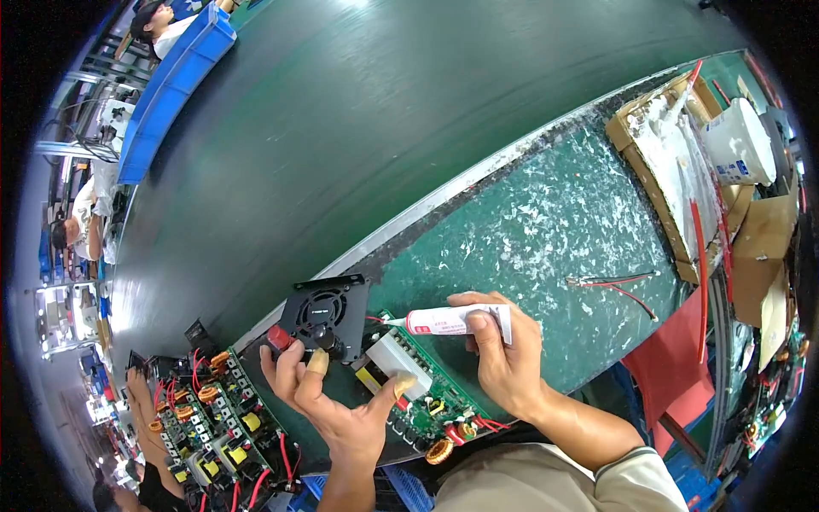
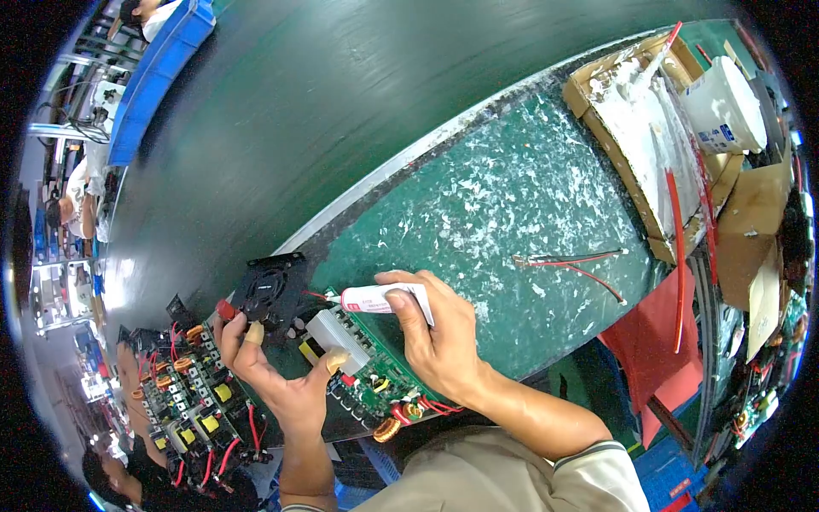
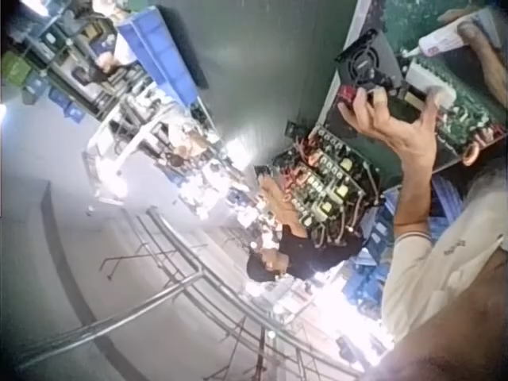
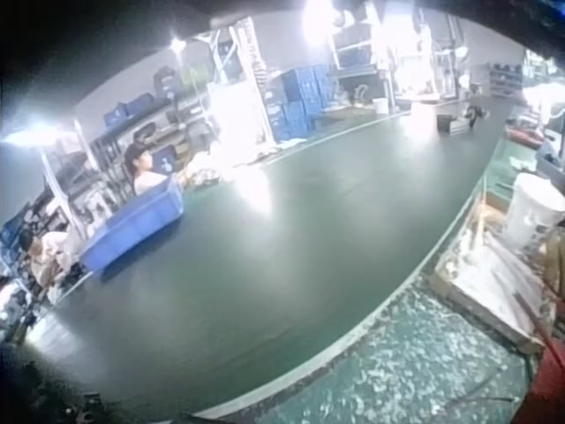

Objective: Manually assembling electronic components, applying sealant, and connecting wires on circuit boards on a production line.

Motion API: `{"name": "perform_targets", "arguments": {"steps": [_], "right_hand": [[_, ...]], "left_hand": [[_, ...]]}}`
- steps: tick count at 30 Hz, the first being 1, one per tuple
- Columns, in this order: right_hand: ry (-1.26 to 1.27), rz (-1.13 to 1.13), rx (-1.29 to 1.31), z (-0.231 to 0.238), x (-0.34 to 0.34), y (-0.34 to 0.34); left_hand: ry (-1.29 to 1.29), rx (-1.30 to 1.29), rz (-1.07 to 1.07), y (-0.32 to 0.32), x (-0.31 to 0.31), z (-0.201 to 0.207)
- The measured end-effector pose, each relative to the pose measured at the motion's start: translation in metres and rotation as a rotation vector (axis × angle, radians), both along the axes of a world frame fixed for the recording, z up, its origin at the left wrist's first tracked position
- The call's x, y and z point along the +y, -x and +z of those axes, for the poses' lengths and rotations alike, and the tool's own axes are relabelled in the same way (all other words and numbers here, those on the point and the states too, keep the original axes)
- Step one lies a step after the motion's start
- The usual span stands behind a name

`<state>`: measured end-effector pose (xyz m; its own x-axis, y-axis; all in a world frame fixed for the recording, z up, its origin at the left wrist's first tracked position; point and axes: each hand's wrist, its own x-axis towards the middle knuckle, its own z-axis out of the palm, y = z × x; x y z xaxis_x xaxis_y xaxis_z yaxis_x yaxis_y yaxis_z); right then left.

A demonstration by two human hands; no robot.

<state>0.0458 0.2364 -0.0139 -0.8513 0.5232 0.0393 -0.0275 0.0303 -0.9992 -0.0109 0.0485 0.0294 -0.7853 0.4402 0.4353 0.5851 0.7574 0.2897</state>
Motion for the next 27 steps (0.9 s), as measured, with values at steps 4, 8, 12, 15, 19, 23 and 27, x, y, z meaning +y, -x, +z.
{"name": "perform_targets", "arguments": {"steps": [4,8,12,15,19,23,27], "right_hand": [[-0.012,-0.017,-0.004,0.0009,0.0001,0.0],[-0.011,-0.028,-0.01,0.0008,-0.0002,0.0009],[-0.017,-0.025,-0.016,0.0011,-0.0001,0.0009],[-0.016,-0.028,-0.012,-0.0002,-0.0004,0.0013],[0.002,-0.03,-0.012,0.0002,-0.0016,0.0018],[-0.005,-0.028,-0.005,-0.0002,-0.0018,0.0019],[-0.006,-0.032,0.001,-0.0006,-0.0016,0.0015]], "left_hand": [[-0.001,-0.005,-0.005,0.0003,0.0008,0.0018],[0.039,-0.004,0.002,0.0006,0.0003,0.0035],[0.032,0.0,0.015,0.0004,0.0005,0.0023],[0.045,-0.004,0.004,0.0009,0.0024,0.0046],[0.023,-0.007,0.006,0.0005,0.0003,0.002],[0.036,-0.002,0.0,0.0008,-0.0001,0.0032],[0.025,0.005,-0.009,0.0008,-0.0007,0.0014]]}}
